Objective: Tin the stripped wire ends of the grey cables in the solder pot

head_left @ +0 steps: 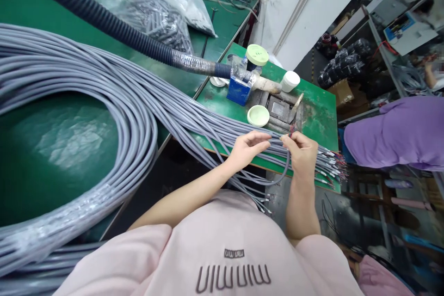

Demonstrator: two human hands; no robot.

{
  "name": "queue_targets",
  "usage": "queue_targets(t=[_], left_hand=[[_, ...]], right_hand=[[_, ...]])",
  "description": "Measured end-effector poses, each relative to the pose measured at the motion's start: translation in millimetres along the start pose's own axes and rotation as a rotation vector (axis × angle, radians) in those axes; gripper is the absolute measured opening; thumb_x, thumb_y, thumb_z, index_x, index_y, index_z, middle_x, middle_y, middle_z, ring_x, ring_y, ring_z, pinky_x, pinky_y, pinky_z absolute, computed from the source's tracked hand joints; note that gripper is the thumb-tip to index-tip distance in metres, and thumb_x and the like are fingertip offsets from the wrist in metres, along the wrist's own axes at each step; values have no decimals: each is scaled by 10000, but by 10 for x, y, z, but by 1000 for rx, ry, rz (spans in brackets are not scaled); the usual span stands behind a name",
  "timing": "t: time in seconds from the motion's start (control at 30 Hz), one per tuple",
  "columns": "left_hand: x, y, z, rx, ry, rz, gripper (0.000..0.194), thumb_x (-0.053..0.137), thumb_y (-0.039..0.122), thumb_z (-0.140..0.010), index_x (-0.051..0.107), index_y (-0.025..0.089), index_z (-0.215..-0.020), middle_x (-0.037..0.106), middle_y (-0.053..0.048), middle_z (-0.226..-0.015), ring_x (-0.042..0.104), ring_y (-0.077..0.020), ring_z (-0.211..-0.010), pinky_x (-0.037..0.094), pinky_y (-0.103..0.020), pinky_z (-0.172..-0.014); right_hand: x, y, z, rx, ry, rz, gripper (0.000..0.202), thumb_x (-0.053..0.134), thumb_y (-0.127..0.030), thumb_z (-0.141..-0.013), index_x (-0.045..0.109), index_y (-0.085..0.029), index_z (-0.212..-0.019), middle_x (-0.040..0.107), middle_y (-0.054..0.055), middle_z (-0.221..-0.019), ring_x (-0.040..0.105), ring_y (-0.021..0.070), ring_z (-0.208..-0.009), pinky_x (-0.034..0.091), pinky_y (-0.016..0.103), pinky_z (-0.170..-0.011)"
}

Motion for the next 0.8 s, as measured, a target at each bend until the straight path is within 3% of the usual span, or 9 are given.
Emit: queue_targets(t=[0.1,0.27,0.37,0.47,0.6,0.8], left_hand=[[195,-71,55,-197,17,377,282,804,334,-675,717,169,-887,693,-15,-791,604,-122,-711,466,-265,-699],[244,-53,77,-293,34,619,262,822,333,-654,659,147,-741,634,12,-710,566,-81,-653,462,-220,-657],[147,17,56,-278,36,666,203,768,313,-716,647,152,-741,629,7,-724,578,-90,-686,478,-228,-682],[117,5,65,-333,-3,695,95,693,249,-743,657,161,-749,682,-28,-856,629,-142,-834,498,-264,-734],[211,-91,124,-433,-135,730,174,630,319,-769,677,152,-755,710,-91,-935,652,-193,-843,476,-258,-607],[257,-99,211,-378,-146,580,363,762,421,-716,725,149,-954,718,-97,-969,589,-113,-623,449,-236,-530]], right_hand=[[112,-55,121,-2,-34,-4,292,667,-317,-784,542,-186,-555,485,-35,-563,437,112,-561,380,262,-582],[159,5,243,47,-146,-76,176,666,-357,-801,678,-196,-731,612,-9,-656,536,136,-623,453,273,-635],[168,40,376,92,-335,-122,200,633,-382,-838,717,-201,-845,628,-14,-642,551,125,-598,459,257,-617],[198,48,515,127,-487,-171,262,576,-386,-886,707,-188,-775,579,-30,-536,509,101,-504,428,238,-552],[249,89,585,169,-488,-278,280,585,-392,-886,690,-179,-740,530,-48,-446,437,81,-404,365,223,-459],[264,268,568,278,-430,-406,339,570,-451,-886,673,-172,-723,515,-47,-411,387,84,-343,316,233,-397]])
Point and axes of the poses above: each hand's wrist, its own z-axis away from the middle knuckle, its own x-axis out of the palm, y = z × x, the point moved 3 cm from there along -z, towards the middle knuckle
